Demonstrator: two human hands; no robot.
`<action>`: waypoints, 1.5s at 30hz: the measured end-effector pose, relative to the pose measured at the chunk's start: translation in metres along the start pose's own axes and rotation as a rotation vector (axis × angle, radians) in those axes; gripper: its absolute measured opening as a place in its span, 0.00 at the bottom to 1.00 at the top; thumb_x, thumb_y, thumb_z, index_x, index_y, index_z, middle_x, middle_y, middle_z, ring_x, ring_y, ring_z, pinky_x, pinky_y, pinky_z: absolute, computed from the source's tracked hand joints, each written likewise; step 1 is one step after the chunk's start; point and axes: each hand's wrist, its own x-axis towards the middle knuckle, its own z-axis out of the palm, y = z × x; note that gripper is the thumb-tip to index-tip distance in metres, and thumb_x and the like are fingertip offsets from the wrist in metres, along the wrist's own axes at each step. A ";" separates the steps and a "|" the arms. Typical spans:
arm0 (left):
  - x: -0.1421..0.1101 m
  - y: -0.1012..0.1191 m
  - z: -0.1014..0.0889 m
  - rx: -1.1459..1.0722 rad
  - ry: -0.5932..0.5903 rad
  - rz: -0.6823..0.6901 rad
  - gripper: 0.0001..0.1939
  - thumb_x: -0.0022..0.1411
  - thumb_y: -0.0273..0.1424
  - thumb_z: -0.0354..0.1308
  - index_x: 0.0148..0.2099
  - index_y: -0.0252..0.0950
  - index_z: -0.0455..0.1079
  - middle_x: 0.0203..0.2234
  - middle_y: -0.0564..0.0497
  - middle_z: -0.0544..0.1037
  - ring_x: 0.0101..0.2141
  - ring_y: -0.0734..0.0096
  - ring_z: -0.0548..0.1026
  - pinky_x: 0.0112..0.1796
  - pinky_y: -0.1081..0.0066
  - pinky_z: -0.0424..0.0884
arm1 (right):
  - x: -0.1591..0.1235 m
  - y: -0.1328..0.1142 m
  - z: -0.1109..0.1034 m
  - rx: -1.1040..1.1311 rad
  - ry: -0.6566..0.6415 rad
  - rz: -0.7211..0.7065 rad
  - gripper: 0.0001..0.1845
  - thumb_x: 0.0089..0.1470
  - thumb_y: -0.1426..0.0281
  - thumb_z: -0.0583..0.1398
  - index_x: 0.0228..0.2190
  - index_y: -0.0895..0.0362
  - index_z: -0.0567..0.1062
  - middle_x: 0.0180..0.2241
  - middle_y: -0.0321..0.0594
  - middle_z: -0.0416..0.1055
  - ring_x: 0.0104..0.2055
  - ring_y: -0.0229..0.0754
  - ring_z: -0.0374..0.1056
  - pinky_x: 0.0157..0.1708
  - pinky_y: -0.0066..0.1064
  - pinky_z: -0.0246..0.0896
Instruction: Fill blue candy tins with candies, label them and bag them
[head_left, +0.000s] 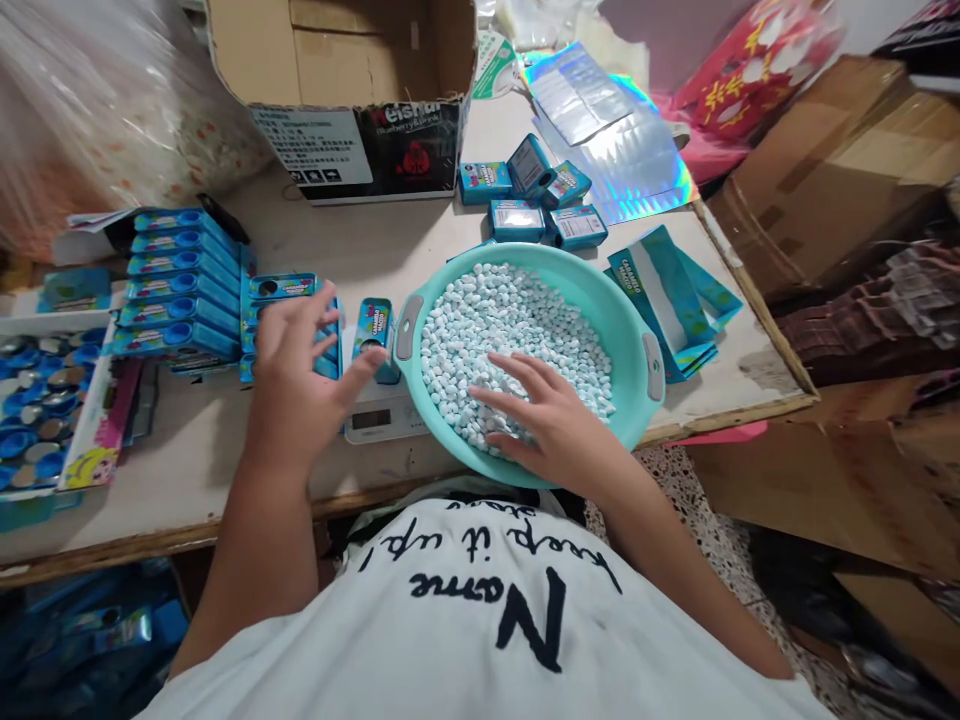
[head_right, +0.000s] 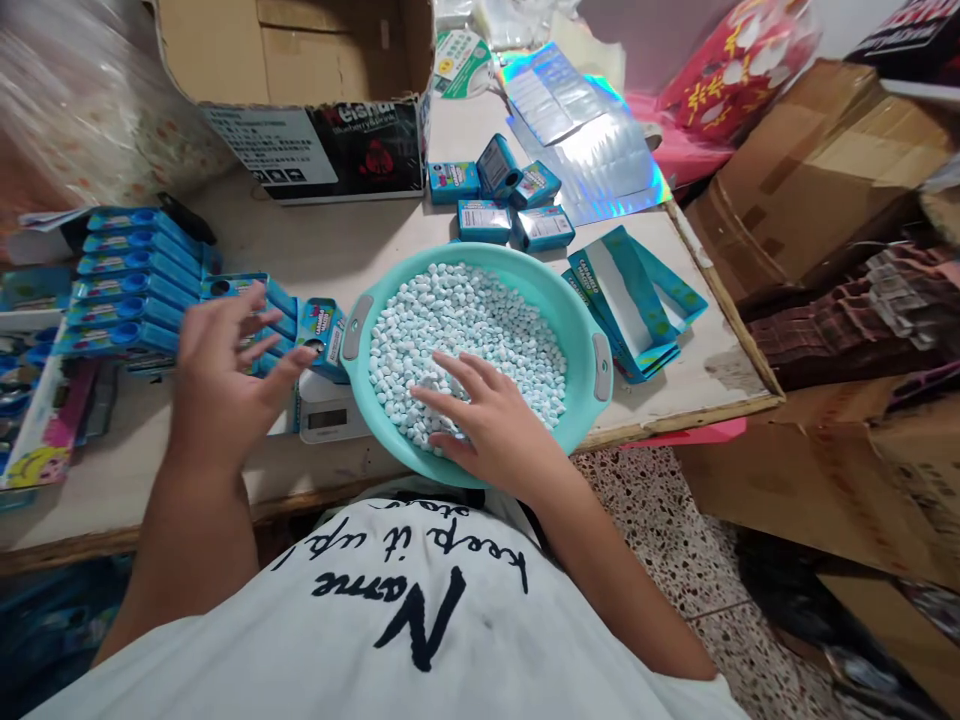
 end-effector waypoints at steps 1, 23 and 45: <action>0.000 -0.002 -0.009 -0.005 0.100 0.034 0.32 0.64 0.47 0.62 0.68 0.50 0.64 0.62 0.46 0.67 0.56 0.57 0.75 0.53 0.63 0.75 | 0.001 -0.002 0.001 0.010 -0.022 -0.026 0.24 0.66 0.65 0.60 0.61 0.41 0.69 0.73 0.36 0.51 0.74 0.61 0.47 0.65 0.64 0.60; -0.007 -0.109 -0.034 0.435 0.235 -0.082 0.28 0.66 0.49 0.57 0.58 0.35 0.77 0.66 0.37 0.66 0.67 0.42 0.60 0.68 0.46 0.52 | 0.011 0.008 0.013 0.073 0.064 0.162 0.13 0.62 0.76 0.58 0.44 0.54 0.80 0.48 0.43 0.78 0.51 0.53 0.71 0.45 0.45 0.72; -0.003 -0.100 -0.014 0.171 0.394 0.311 0.13 0.64 0.30 0.61 0.50 0.36 0.80 0.48 0.40 0.81 0.51 0.54 0.78 0.55 0.53 0.72 | 0.010 0.010 0.011 0.115 0.233 0.256 0.09 0.63 0.71 0.61 0.43 0.55 0.81 0.40 0.42 0.79 0.41 0.48 0.76 0.36 0.37 0.70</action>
